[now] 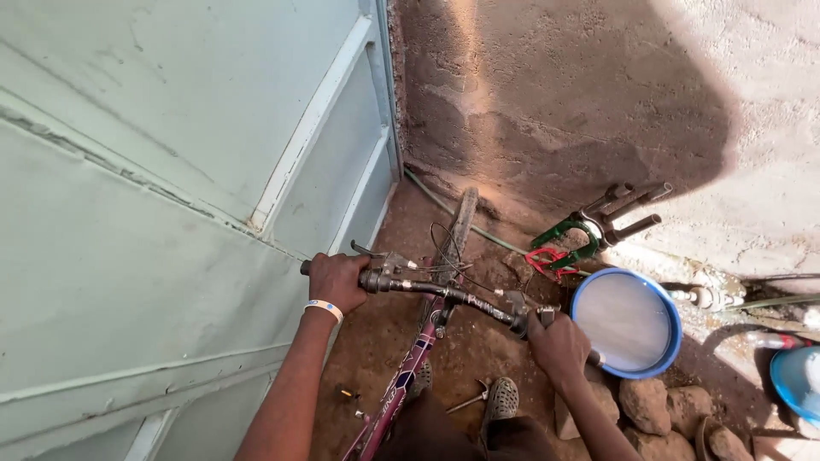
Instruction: The person wipes the bicycle seat with a blue cloth, then uses a wrench to tighten bolts on the handlebars. They adjust the handlebars and test the movement before placing the wrench on the floor.
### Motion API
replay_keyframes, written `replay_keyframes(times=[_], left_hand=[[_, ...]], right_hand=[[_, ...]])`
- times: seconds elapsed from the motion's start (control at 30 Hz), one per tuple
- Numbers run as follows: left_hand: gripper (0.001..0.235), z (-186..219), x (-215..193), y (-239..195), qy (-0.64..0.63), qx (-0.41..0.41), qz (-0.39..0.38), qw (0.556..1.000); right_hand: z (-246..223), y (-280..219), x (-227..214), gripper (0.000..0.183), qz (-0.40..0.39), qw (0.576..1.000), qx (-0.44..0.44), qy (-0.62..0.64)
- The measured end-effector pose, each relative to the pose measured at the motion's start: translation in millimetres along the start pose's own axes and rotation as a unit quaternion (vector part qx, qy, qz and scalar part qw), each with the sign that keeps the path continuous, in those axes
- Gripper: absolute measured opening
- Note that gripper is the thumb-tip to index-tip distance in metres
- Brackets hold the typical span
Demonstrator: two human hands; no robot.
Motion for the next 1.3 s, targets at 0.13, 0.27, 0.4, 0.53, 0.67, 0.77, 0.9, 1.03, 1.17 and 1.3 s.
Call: replay_keyframes(times=[0.13, 0.27, 0.4, 0.53, 0.67, 0.77, 0.9, 1.03, 1.17, 1.3], left_hand=[[0.049, -12.8, 24.8, -3.6, 0.015, 0.006, -0.027, 1.000], [0.039, -8.1, -4.1, -3.4, 0.016, -0.016, -0.017, 1.000], [0.033, -7.8, -8.8, -11.9, 0.000, -0.027, -0.044, 0.999], [0.030, -8.4, -14.5, -4.7, 0.024, -0.039, -0.044, 0.998], [0.040, -47.5, 28.8, 6.8, 0.062, -0.102, -0.053, 0.991], [0.058, -9.1, 3.2, -15.2, -0.017, -0.210, 0.095, 0.973], [0.082, 78.2, 1.2, -105.9, -0.032, -0.185, 0.373, 0.909], [0.055, 136.4, 177.0, -268.1, -0.208, -0.434, 0.363, 0.798], [0.038, 289.0, 389.0, -472.1, -0.233, -0.701, 0.011, 0.674], [0.036, 480.9, 438.9, -562.3, -0.298, -0.762, 0.120, 0.562]], right_hand=[[5.4, 0.2, 8.6, 0.052, 0.008, 1.000, -0.011, -0.013], [-6.6, 1.2, 10.5, 0.057, 0.017, 0.999, -0.023, -0.031], [-3.7, -5.0, 10.0, 0.062, -0.016, 0.999, -0.020, -0.040], [-11.1, 8.1, 12.8, 0.072, -0.044, 0.995, -0.034, -0.084], [-36.9, -10.7, -3.8, 0.099, -0.145, 0.979, -0.066, -0.125], [-36.7, -0.2, 1.7, 0.101, -0.191, 0.968, -0.110, -0.120], [-28.9, 23.3, 32.8, 0.088, -0.161, 0.963, -0.173, -0.130], [-16.0, 22.0, 35.4, 0.093, -0.185, 0.958, -0.174, -0.132], [-22.3, 41.7, 43.3, 0.069, -0.201, 0.948, -0.247, -0.024], [-34.0, 12.3, 13.8, 0.084, -0.227, 0.945, -0.221, -0.085]])
Point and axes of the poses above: each hand's wrist, its own y-axis towards the middle knuckle, its own x-axis out of the palm, z = x × y, the point moved 5 cm from there along y, towards the middle knuckle, and after that the axes turned 8 degrees about x, right-handed, at the moved point
